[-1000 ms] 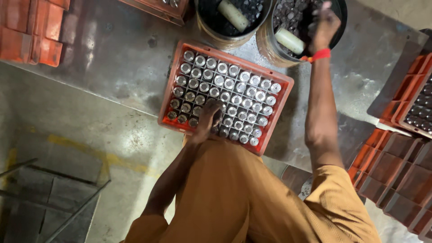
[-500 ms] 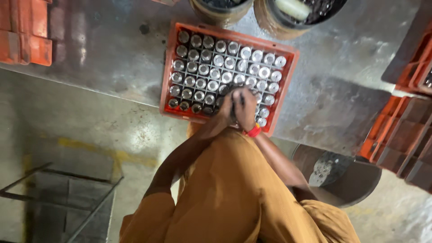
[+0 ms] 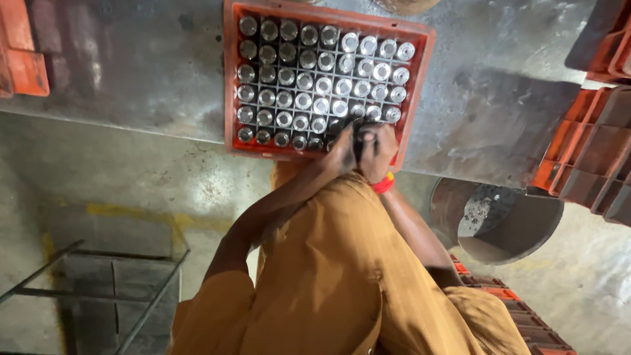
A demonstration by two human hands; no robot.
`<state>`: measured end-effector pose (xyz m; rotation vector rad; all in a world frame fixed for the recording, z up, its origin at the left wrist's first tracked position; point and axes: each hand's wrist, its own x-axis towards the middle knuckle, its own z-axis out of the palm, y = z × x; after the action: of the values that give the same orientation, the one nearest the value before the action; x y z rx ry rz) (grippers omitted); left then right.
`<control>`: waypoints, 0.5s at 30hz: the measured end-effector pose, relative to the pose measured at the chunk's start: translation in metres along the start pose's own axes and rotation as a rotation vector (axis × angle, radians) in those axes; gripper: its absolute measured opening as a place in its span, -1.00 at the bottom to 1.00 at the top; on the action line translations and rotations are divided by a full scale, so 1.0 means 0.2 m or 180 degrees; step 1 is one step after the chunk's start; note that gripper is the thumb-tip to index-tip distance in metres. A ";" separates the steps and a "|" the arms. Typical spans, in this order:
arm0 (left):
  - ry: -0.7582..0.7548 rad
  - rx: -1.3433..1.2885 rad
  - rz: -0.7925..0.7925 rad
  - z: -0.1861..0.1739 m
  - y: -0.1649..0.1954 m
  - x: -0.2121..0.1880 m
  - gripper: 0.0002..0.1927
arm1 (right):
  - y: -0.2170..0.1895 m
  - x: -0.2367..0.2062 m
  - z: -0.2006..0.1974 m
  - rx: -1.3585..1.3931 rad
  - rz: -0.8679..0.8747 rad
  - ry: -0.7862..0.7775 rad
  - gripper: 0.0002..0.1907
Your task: The person picks small cylindrical metal parts from buckets and places them one at a time into the cells of a red grid tray on the workbench, filling the tray. They occasionally reach into different buckets to grab handfuls of parts and continue filling the tray cells.
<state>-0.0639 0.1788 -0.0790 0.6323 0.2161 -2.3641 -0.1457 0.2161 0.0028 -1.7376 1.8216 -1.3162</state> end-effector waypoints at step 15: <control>-0.0040 0.0729 0.0523 -0.08 0.15 -0.16 -0.77 | 0.28 -0.10 -0.40 -0.0910 -0.0504 -0.1357 -0.83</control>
<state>-0.0177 0.1785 -0.0761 0.7138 -0.1107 -2.2498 -0.2354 0.2567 -0.0041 -2.1475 1.7092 -0.6768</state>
